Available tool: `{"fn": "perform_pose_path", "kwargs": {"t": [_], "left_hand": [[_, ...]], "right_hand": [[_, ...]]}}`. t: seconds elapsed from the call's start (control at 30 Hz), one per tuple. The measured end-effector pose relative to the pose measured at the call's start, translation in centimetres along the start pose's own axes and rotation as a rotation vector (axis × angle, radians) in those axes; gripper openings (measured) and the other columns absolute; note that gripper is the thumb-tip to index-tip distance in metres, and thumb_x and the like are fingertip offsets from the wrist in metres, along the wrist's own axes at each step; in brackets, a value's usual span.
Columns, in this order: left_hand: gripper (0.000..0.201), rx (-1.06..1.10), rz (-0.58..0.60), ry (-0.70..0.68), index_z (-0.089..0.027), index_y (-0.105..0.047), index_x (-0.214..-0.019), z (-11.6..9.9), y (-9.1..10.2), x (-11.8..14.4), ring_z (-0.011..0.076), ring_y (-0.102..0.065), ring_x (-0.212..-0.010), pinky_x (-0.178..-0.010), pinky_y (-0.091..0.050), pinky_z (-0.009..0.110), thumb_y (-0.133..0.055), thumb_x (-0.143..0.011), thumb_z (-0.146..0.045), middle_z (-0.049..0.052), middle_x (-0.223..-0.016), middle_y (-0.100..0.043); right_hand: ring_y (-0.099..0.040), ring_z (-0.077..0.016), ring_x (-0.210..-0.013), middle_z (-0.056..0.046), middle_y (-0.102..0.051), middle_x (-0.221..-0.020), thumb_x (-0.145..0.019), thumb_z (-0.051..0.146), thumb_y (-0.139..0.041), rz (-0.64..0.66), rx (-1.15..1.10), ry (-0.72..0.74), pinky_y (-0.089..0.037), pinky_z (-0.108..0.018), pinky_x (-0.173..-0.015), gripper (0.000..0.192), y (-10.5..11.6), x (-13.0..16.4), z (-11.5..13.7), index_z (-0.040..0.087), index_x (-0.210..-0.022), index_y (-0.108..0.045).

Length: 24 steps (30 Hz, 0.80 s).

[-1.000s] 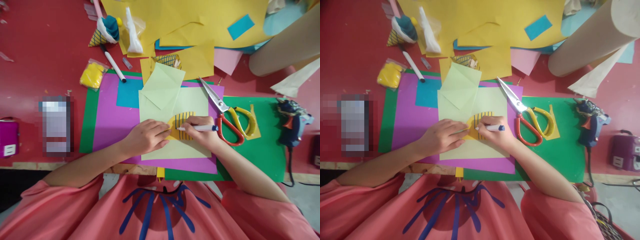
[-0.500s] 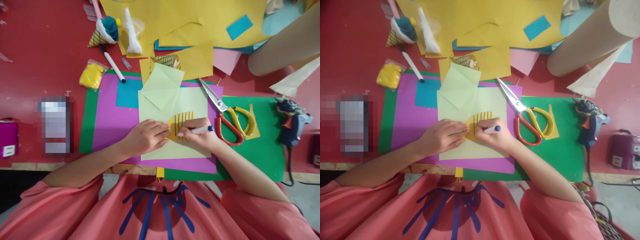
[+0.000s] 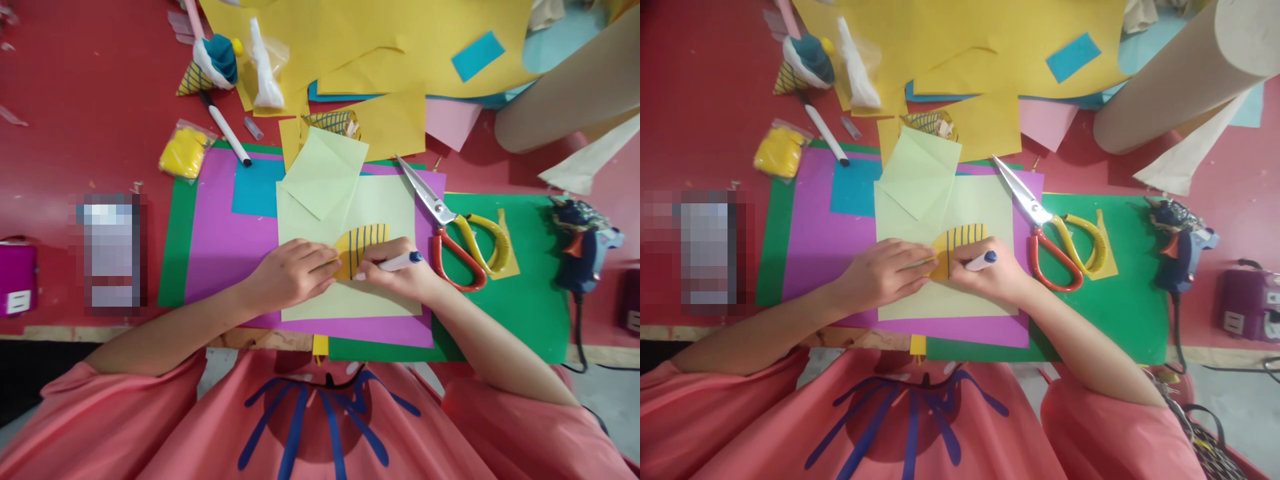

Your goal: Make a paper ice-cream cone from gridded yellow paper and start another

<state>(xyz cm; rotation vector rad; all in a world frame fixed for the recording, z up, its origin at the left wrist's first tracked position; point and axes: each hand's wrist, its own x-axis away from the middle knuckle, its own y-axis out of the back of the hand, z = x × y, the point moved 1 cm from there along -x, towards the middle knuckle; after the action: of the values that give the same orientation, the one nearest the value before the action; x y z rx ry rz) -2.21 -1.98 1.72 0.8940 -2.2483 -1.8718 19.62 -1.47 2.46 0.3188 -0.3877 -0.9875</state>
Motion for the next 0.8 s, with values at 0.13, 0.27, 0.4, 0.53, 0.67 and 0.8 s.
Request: {"fn": "perform_pose_path", "kwargs": {"t": [0.13, 0.27, 0.4, 0.53, 0.67, 0.8], "left_hand": [[0.02, -0.01, -0.002, -0.01, -0.012, -0.062, -0.108, -0.1, 0.1, -0.1, 0.0213, -0.065, -0.1, -0.082, -0.053, 0.035, -0.058, -0.09, -0.02, 0.008, -0.108, -0.07], [0.021, -0.003, 0.0, -0.009, -0.012, -0.061, -0.108, 0.0, 0.0, -0.1, 0.0212, -0.065, -0.1, -0.082, -0.053, 0.035, -0.059, -0.089, -0.019, 0.009, -0.107, -0.07], [0.021, -0.008, -0.003, -0.02, -0.012, -0.061, -0.109, 0.1, -0.1, -0.1, 0.0211, -0.065, -0.099, -0.083, -0.053, 0.035, -0.059, -0.089, -0.02, 0.009, -0.107, -0.07], [0.019, -0.004, -0.001, -0.002, -0.013, -0.062, -0.107, 0.1, -0.1, -0.1, 0.0206, -0.066, -0.1, -0.083, -0.054, 0.035, -0.059, -0.09, -0.019, 0.008, -0.107, -0.07], [0.016, -0.011, -0.017, 0.003, -0.013, -0.063, -0.104, -0.1, 0.1, -0.3, 0.0208, -0.066, -0.1, -0.081, -0.055, 0.034, -0.059, -0.089, -0.017, 0.008, -0.107, -0.07], [0.015, -0.015, -0.009, 0.01, -0.013, -0.064, -0.102, -0.3, 0.2, -0.4, 0.0216, -0.067, -0.099, -0.08, -0.055, 0.035, -0.06, -0.088, -0.015, 0.009, -0.107, -0.07]], "right_hand": [[-0.044, -0.0067, -0.046, 0.004, -0.052, -0.049, -0.08, 0.018, -0.058, 0.005, -0.211, -0.031, -0.032, -0.022, -0.043, 0.027, 0.8, 0.1, -0.2, 0.015, -0.053, -0.058], [-0.059, -0.0107, -0.05, -0.001, -0.067, -0.065, -0.094, 0.035, -0.047, -0.304, -0.285, 0.059, -0.047, -0.025, -0.05, 0.032, 2.4, 0.6, -0.4, 0.017, -0.083, -0.072], [-0.069, -0.0188, -0.085, -0.006, -0.071, -0.1, -0.091, 0.034, -0.056, -0.579, 0.096, 0.113, -0.054, -0.035, -0.078, 0.025, 3.6, 0.7, -0.6, 0.024, -0.112, -0.065], [-0.067, -0.021, -0.093, -0.006, -0.067, -0.108, -0.089, 0.027, -0.057, -0.514, 0.211, 0.074, -0.053, -0.04, -0.085, 0.032, 3.4, 0.2, -1.1, 0.026, -0.121, -0.055], [-0.064, -0.018, -0.086, -0.004, -0.066, -0.098, -0.088, 0.023, -0.055, -0.421, 0.118, 0.051, -0.053, -0.036, -0.081, 0.031, 2.7, -0.1, -1.4, 0.025, -0.118, -0.054], [-0.061, -0.0154, -0.083, -0.002, -0.061, -0.096, -0.084, 0.021, -0.061, -0.405, -0.051, 0.041, -0.054, -0.032, -0.077, 0.036, 2.6, -0.1, -1.4, 0.025, -0.119, -0.053]]}}
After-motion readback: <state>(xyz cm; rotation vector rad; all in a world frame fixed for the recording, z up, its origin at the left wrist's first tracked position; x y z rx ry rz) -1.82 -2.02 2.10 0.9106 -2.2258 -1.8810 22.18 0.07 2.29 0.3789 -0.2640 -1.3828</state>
